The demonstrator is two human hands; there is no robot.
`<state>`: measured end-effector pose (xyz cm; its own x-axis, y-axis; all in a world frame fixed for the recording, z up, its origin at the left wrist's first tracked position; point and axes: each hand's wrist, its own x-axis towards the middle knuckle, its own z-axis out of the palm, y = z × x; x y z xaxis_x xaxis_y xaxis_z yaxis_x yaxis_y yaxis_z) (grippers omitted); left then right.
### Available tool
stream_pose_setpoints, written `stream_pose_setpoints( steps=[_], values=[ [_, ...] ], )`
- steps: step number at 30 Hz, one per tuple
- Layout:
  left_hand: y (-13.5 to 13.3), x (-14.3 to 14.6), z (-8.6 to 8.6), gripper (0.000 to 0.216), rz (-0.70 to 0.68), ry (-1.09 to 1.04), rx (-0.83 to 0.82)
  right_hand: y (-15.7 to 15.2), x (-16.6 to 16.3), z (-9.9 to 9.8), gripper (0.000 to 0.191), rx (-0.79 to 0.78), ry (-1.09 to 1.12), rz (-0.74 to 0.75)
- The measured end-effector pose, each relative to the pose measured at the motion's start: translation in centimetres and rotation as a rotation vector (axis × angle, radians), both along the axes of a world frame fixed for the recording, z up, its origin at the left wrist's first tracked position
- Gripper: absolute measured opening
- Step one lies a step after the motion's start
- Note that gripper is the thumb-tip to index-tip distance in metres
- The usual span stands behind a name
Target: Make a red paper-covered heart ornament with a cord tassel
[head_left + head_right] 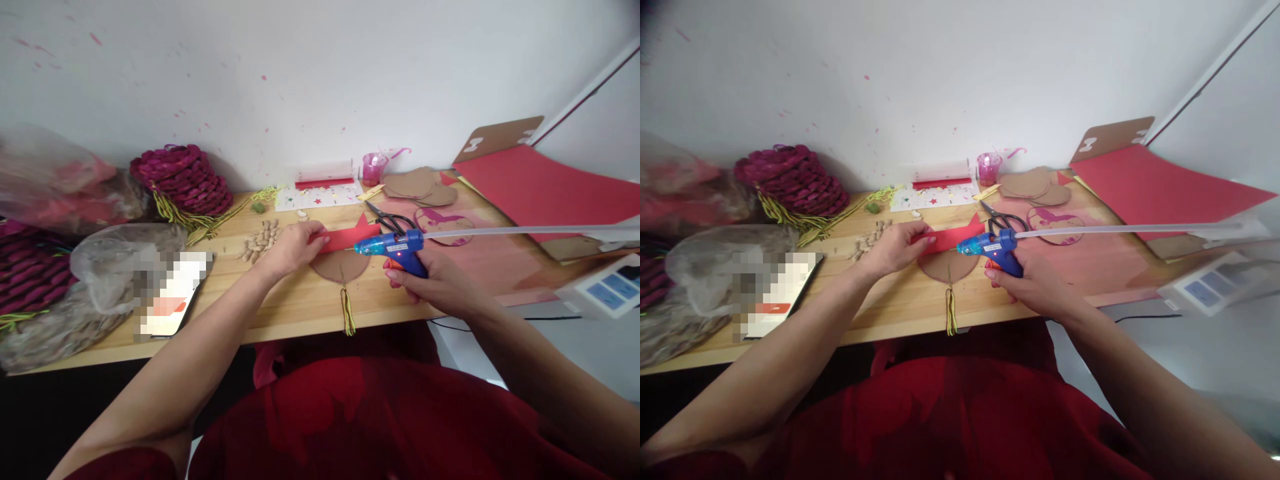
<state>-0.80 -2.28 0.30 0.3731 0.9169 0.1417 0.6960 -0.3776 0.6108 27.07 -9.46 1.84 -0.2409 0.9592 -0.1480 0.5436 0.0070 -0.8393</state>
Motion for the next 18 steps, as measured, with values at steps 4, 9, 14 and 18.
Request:
stream_pose_setpoints(
  steps=[4,9,14,18],
  values=[
    [0.7,0.1,0.3,0.013,0.042,0.04,-0.002,0.0,-0.1,-0.3,0.033,0.038,-0.107,0.008],
    [0.9,0.2,0.2,0.014,0.054,0.056,-0.009,0.3,-0.7,-0.5,0.038,0.171,-0.238,-0.004],
    [0.9,0.2,0.1,0.015,0.064,0.057,-0.024,0.9,-1.5,-0.6,0.037,0.208,-0.279,-0.013],
    [1.1,0.3,-0.1,0.015,0.053,0.031,-0.015,1.2,-1.9,-1.0,0.035,0.235,-0.292,-0.022]
  ],
)
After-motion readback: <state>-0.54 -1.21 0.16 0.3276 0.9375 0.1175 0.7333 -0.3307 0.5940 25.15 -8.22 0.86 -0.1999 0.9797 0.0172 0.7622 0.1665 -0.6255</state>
